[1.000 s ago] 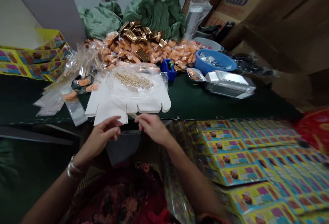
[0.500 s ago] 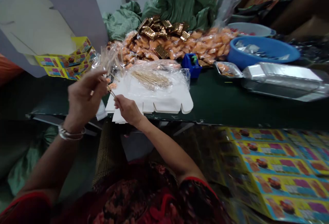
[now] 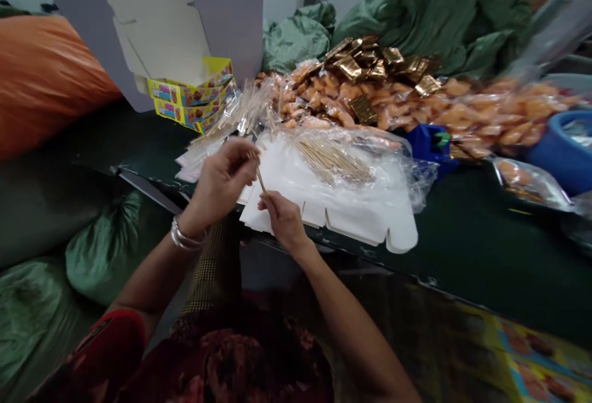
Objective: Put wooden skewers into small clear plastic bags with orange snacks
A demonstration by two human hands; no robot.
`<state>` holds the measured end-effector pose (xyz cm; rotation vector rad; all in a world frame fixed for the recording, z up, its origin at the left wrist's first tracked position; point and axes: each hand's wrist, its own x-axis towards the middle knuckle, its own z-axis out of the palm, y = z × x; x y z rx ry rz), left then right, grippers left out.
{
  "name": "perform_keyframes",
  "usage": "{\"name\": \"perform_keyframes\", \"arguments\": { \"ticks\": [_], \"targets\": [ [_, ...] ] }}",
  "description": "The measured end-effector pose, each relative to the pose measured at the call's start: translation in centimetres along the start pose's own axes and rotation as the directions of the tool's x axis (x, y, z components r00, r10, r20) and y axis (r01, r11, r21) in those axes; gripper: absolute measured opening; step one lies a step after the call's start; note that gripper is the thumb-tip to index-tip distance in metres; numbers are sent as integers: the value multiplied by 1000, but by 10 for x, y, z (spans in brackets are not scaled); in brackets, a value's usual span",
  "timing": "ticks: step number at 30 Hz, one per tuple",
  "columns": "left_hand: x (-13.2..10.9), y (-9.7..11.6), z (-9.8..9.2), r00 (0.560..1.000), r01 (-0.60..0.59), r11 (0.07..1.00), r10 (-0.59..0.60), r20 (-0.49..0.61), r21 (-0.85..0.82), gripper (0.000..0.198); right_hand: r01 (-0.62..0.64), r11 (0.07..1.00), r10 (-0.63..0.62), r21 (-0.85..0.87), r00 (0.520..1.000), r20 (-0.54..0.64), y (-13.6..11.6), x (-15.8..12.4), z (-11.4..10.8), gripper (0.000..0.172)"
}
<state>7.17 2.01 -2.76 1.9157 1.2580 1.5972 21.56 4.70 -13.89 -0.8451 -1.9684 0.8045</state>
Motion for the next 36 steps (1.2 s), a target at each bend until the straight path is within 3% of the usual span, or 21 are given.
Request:
{"name": "perform_keyframes", "arguments": {
  "ticks": [3,6,8,11,12,15,17,20,25,27,29,31,33,34,36],
  "targets": [
    [12,-16,-20,985,165,967,-170,-8,-193,10,-12,998,9,65,999,51,-19,-2,2,32],
    [12,-39,-40,937,343,881,-347,47,-325,7,41,999,-38,-16,986,160,-36,-4,-1,44],
    [-4,-54,-52,891,431,839,-453,12,-333,10,78,995,-64,-66,978,199,-40,-5,-5,46],
    [-52,-72,-61,821,526,841,-541,-183,-128,12,52,994,-31,-98,978,204,-32,-8,-13,45],
    [-70,-77,-60,789,582,812,-576,-213,-40,14,27,995,-6,-101,979,203,-27,-10,-15,45],
    [-113,-90,-45,655,755,652,-741,-149,76,31,-30,996,49,-85,973,224,-15,-12,-16,43],
    [-126,-98,-30,593,800,601,-787,-173,9,35,-42,997,56,-62,968,244,-11,-12,-14,44],
    [-126,-110,-18,551,795,591,-797,-246,-135,34,-49,998,55,-31,961,270,-11,-10,-9,44],
    [-121,-115,-43,544,812,573,-813,-208,-112,29,-68,997,73,-28,940,333,-12,-4,-5,45],
    [-122,-113,-57,563,818,576,-800,-210,-1,27,-66,997,74,-35,926,370,-13,-1,-3,46],
    [-122,-109,-65,645,765,601,-712,-279,233,23,-65,998,70,-26,912,404,-16,3,-2,46],
    [-121,-105,-68,765,643,601,-542,-349,475,21,-72,997,71,-14,897,436,-19,6,0,47],
    [-119,-103,-65,826,563,610,-396,-400,558,19,-79,997,77,-15,885,460,-20,8,1,48],
    [-118,-102,-63,819,568,635,-377,-431,523,17,-83,996,80,-15,879,469,-21,9,1,48],
    [-116,-101,-58,737,646,704,-472,-484,295,13,-99,995,90,-7,871,483,-21,9,0,47]
  ]
}}
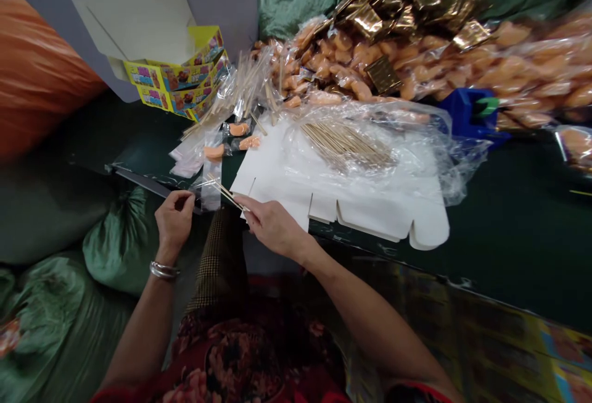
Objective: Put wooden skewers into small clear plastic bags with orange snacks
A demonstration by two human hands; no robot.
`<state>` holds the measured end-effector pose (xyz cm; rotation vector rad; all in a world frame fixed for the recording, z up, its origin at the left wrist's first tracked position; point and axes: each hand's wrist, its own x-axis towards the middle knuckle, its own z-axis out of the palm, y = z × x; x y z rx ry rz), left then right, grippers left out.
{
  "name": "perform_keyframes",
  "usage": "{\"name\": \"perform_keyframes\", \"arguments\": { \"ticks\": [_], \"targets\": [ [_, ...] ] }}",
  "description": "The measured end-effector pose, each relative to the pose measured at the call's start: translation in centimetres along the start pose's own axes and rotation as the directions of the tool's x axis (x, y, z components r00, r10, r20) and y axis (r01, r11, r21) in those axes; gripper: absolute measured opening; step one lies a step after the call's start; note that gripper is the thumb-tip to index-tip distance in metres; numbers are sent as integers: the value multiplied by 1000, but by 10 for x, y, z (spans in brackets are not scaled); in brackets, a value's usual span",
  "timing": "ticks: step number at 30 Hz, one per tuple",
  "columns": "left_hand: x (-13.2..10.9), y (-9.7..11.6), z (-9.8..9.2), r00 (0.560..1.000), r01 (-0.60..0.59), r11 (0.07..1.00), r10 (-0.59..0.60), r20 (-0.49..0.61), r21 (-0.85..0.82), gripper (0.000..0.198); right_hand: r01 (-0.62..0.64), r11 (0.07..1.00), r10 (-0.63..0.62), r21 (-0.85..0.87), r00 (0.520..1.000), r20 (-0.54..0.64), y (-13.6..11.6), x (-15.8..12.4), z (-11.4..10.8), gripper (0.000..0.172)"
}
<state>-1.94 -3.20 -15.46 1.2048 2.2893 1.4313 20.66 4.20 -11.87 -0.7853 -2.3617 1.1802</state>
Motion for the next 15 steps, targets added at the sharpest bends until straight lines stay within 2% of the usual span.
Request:
{"name": "perform_keyframes", "arguments": {
  "ticks": [1,3,5,7,9,11,15],
  "targets": [
    [0,1,2,993,114,982,-108,47,-152,14,-6,1000,6,13,1000,7,0,-1,-1,46],
    [0,4,4,928,365,833,-285,241,-417,21,-18,999,17,46,1000,19,-1,-2,-2,45],
    [1,6,4,832,543,658,-343,435,-521,28,-24,995,20,95,999,43,-4,-3,-3,45],
    [3,8,3,768,628,574,-346,539,-527,32,-29,988,13,153,995,102,-6,-2,-4,45],
    [4,10,2,753,646,548,-346,559,-531,33,-48,981,12,190,983,184,-7,1,-6,44],
    [5,12,1,762,639,537,-341,551,-551,35,-77,978,28,194,970,243,-5,5,-9,44],
    [5,16,2,777,625,511,-334,533,-590,38,-153,982,123,113,965,232,-5,10,-18,44]
  ]
}}
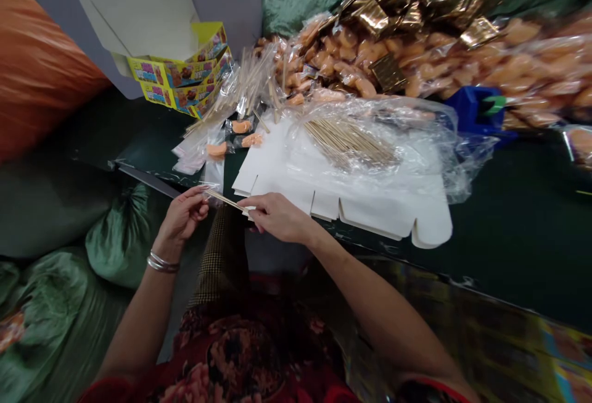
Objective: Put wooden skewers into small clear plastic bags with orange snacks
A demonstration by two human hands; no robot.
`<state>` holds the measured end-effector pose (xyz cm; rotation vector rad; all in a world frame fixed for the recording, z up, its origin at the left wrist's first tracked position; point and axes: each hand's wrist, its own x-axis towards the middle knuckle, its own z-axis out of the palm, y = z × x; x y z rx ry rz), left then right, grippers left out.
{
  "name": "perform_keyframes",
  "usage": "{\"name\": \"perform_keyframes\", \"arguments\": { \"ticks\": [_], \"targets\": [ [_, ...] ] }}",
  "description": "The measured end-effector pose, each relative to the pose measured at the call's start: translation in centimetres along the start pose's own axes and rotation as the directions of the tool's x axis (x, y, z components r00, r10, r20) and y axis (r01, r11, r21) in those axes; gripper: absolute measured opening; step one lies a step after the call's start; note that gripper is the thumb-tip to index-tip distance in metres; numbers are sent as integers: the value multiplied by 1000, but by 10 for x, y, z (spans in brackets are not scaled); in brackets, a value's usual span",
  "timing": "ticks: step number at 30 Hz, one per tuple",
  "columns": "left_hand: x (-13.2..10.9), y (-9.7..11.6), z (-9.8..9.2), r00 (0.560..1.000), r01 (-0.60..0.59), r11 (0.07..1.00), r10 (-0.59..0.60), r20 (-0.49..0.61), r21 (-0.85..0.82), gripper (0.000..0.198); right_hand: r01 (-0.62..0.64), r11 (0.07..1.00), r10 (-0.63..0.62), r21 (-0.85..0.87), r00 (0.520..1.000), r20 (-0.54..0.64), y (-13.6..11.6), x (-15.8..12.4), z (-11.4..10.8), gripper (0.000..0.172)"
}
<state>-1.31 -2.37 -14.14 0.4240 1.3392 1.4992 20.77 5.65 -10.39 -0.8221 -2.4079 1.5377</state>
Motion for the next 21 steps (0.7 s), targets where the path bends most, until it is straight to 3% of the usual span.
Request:
{"name": "perform_keyframes", "arguments": {
  "ticks": [5,11,15,16,18,21],
  "targets": [
    [-5,-2,7,999,11,1000,-11,31,-17,43,-46,973,20,-227,993,-115,-13,1,5,41],
    [-10,-9,16,1000,-11,1000,11,-1,29,56,-128,811,-8,-570,973,-230,-26,14,25,41],
    [-13,-8,9,999,4,979,-15,50,204,58,-214,731,52,-648,964,-259,-22,29,32,44],
    [-13,-5,4,999,-27,950,15,42,311,55,-217,733,54,-644,963,-263,-20,32,33,44],
    [-13,2,-8,983,-147,826,183,-11,544,44,-210,757,44,-619,961,-273,-17,33,33,44],
    [-3,14,-22,895,-273,646,443,-60,713,28,-178,831,15,-526,954,-299,-16,27,31,44]
  ]
}}
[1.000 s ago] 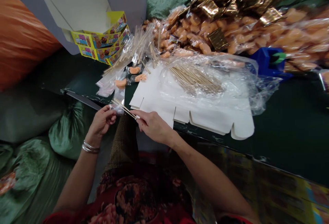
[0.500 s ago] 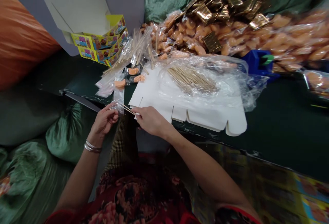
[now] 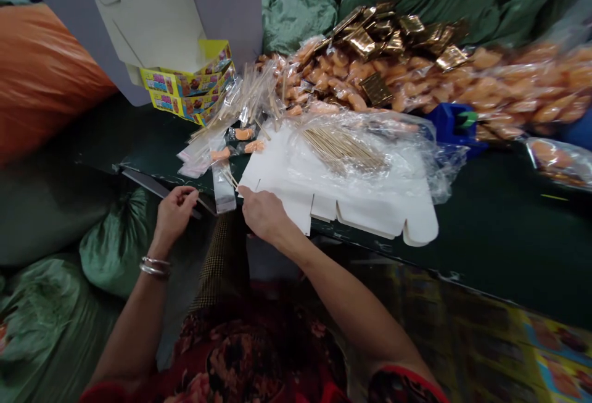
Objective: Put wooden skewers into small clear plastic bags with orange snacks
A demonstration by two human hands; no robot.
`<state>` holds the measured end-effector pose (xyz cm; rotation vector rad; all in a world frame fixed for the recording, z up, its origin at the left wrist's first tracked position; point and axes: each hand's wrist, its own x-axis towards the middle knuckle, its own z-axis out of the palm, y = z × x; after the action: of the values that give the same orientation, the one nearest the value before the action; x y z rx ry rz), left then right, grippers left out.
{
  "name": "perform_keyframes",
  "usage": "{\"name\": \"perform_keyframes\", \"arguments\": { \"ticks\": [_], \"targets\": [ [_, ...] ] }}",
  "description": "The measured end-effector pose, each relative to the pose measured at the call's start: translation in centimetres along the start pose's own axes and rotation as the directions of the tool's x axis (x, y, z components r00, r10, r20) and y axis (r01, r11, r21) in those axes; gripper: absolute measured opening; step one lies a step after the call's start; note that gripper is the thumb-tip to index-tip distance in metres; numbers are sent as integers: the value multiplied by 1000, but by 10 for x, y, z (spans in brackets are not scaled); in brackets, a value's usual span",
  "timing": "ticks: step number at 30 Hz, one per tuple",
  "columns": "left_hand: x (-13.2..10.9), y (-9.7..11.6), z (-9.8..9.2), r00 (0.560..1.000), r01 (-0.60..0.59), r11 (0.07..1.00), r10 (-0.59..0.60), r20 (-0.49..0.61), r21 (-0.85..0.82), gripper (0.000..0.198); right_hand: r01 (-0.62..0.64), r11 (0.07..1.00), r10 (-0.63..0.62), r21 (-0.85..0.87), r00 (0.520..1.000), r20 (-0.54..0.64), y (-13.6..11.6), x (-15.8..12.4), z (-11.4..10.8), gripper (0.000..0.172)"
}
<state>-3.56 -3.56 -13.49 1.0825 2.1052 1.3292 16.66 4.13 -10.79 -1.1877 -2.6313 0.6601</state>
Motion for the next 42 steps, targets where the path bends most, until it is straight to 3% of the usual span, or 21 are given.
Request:
{"name": "perform_keyframes", "arguments": {
  "ticks": [1,3,6,9,14,17,19,21,24,27,30,32,34,37,42],
  "targets": [
    [6,0,-1,1000,-3,1000,3,0,-6,28,2,998,-1,70,1000,-17,1,-3,-2,44],
    [19,1,4,993,54,996,-46,109,-71,31,0,967,6,255,1000,-21,3,-10,-6,44],
    [33,3,19,955,181,963,-124,270,-198,37,-36,846,-3,532,997,71,8,-20,-9,44],
    [37,4,24,945,248,919,-158,287,-308,33,-61,727,-44,684,990,135,14,-29,-8,42],
    [32,4,7,947,268,916,-194,258,-297,27,-138,632,15,763,986,166,27,-48,-11,43],
    [26,5,4,953,264,934,-214,213,-242,27,-156,604,67,781,987,145,34,-53,-14,45],
    [22,5,9,972,199,969,-176,159,-144,28,-134,597,76,791,991,110,38,-54,-14,46],
    [19,5,18,995,53,994,-61,84,98,32,-106,601,78,792,994,75,40,-53,-12,46],
    [19,5,30,992,-126,886,107,67,446,26,-71,613,67,787,997,38,42,-52,-9,46],
    [24,7,28,985,-166,863,128,111,478,17,-61,618,53,784,998,36,43,-53,-9,45],
    [30,14,15,982,-187,856,152,111,482,15,-74,628,50,774,997,54,44,-55,-11,45],
    [33,19,6,988,-155,904,138,71,399,12,-65,637,35,768,998,55,45,-55,-12,45],
    [34,22,1,997,-22,988,10,76,152,13,-41,646,10,762,999,45,44,-52,-10,45],
    [29,23,2,953,227,961,-186,239,-158,22,-18,659,-20,752,999,41,41,-47,-7,45],
    [16,13,13,884,351,907,-239,402,-233,33,0,668,-57,744,997,52,33,-40,-2,45]
  ]
}}
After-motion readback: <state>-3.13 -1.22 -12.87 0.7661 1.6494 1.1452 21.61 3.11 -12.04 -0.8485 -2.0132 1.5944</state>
